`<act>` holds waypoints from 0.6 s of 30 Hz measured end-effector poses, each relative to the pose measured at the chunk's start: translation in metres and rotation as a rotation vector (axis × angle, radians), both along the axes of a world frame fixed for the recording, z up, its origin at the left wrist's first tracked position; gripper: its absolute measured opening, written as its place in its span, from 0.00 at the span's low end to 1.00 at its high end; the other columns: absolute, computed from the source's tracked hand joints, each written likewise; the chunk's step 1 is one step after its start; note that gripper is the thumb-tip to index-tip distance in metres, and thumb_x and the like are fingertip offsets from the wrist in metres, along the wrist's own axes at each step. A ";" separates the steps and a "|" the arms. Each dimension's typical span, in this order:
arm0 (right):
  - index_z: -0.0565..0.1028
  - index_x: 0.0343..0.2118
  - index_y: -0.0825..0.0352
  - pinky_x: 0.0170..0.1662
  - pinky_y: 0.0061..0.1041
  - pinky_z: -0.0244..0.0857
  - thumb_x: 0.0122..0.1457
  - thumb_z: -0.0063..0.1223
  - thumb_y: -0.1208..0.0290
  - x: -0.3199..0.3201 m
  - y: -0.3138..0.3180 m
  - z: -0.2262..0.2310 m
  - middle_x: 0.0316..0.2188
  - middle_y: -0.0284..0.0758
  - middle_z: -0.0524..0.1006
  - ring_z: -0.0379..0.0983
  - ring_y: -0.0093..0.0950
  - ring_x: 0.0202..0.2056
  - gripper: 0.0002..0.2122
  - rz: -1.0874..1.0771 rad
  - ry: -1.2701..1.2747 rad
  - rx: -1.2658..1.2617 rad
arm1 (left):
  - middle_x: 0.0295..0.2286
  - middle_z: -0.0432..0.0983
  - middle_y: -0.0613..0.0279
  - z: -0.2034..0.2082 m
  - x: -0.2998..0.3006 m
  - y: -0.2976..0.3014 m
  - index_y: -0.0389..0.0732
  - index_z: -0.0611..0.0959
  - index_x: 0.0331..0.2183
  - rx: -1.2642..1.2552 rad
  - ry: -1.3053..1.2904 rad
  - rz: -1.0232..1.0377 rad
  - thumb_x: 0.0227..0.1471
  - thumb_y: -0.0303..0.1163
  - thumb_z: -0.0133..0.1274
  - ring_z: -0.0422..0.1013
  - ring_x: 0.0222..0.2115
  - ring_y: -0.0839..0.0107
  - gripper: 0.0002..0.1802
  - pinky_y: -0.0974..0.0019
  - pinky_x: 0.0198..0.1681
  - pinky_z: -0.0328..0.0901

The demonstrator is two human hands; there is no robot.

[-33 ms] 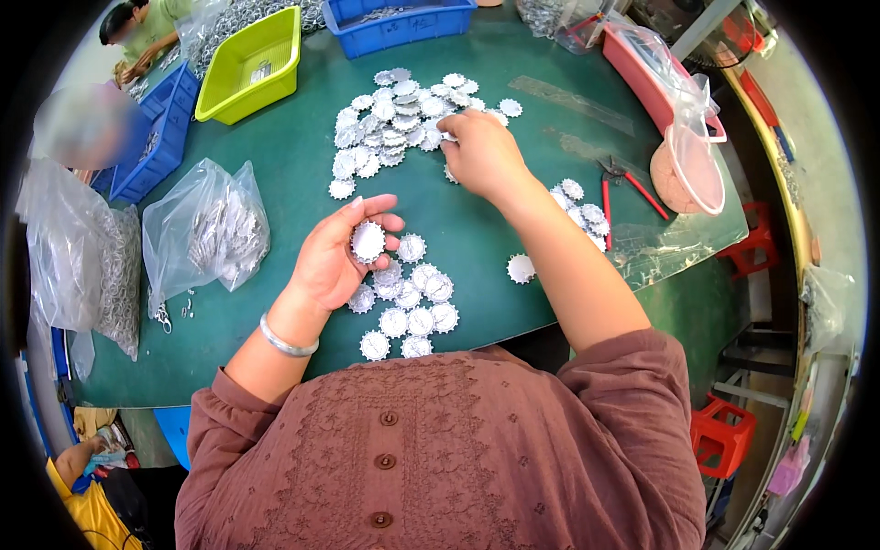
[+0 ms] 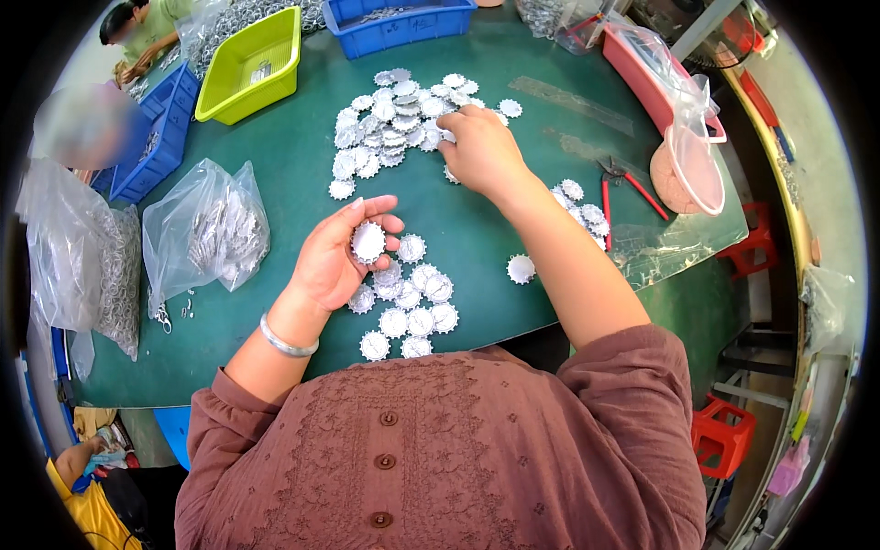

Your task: The person assembles small white plastic gears by hand, picking them up from the table, fitting them together, and using a pair of pliers to adjust components.

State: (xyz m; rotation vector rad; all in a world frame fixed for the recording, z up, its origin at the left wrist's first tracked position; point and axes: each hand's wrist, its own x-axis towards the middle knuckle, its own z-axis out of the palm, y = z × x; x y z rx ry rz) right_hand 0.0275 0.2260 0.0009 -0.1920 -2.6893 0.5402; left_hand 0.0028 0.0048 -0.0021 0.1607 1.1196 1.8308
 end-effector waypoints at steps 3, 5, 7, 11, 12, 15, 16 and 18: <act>0.74 0.32 0.65 0.38 0.28 0.61 0.43 0.53 0.72 -0.010 0.003 -0.008 0.28 0.36 0.70 0.66 0.36 0.35 0.11 0.079 0.112 0.209 | 0.27 0.70 0.62 0.000 -0.001 -0.001 0.35 0.72 0.39 0.004 0.000 0.004 0.54 0.39 0.38 0.68 0.27 0.73 0.18 0.72 0.26 0.64; 0.74 0.31 0.64 0.38 0.28 0.61 0.42 0.54 0.71 -0.014 0.004 -0.010 0.27 0.34 0.70 0.65 0.33 0.36 0.11 0.084 0.026 0.326 | 0.26 0.70 0.63 0.000 -0.001 -0.002 0.36 0.72 0.39 0.008 0.002 0.013 0.53 0.39 0.38 0.68 0.27 0.73 0.17 0.72 0.26 0.64; 0.74 0.30 0.63 0.37 0.28 0.61 0.42 0.53 0.72 -0.016 0.007 -0.009 0.26 0.33 0.69 0.65 0.32 0.34 0.10 0.120 0.020 0.354 | 0.26 0.70 0.63 0.002 -0.001 -0.002 0.36 0.72 0.38 0.026 0.030 -0.001 0.53 0.38 0.39 0.68 0.28 0.73 0.17 0.72 0.26 0.64; 0.73 0.25 0.62 0.33 0.29 0.61 0.40 0.49 0.76 -0.013 0.009 -0.010 0.24 0.32 0.69 0.66 0.32 0.31 0.06 0.252 0.057 0.428 | 0.26 0.70 0.63 0.001 -0.001 -0.002 0.36 0.72 0.38 0.020 0.040 0.006 0.53 0.38 0.39 0.67 0.28 0.73 0.16 0.72 0.26 0.64; 0.73 0.25 0.62 0.33 0.29 0.61 0.40 0.49 0.76 -0.011 0.009 -0.008 0.24 0.32 0.69 0.66 0.32 0.31 0.06 0.253 0.056 0.429 | 0.26 0.70 0.63 0.001 -0.001 -0.002 0.36 0.72 0.38 0.013 0.037 0.010 0.53 0.38 0.40 0.67 0.28 0.73 0.16 0.72 0.26 0.64; 0.73 0.27 0.63 0.32 0.28 0.62 0.40 0.49 0.79 0.002 -0.001 -0.001 0.25 0.32 0.69 0.66 0.33 0.29 0.09 0.285 0.154 0.396 | 0.25 0.70 0.64 0.002 0.000 -0.002 0.36 0.72 0.38 -0.016 0.024 0.027 0.53 0.38 0.40 0.67 0.27 0.74 0.16 0.72 0.26 0.64; 0.72 0.27 0.63 0.31 0.29 0.61 0.39 0.48 0.79 0.007 -0.007 0.000 0.24 0.33 0.69 0.66 0.33 0.29 0.09 0.317 0.237 0.321 | 0.24 0.70 0.65 0.003 0.000 -0.002 0.36 0.72 0.38 -0.038 0.014 0.036 0.53 0.38 0.41 0.67 0.27 0.74 0.16 0.72 0.26 0.64; 0.72 0.27 0.64 0.28 0.30 0.61 0.39 0.47 0.79 0.020 -0.026 0.006 0.23 0.34 0.68 0.66 0.33 0.27 0.09 0.385 0.360 0.221 | 0.25 0.70 0.65 0.004 0.001 -0.001 0.37 0.72 0.38 -0.043 0.003 0.052 0.52 0.37 0.42 0.67 0.26 0.75 0.15 0.72 0.25 0.63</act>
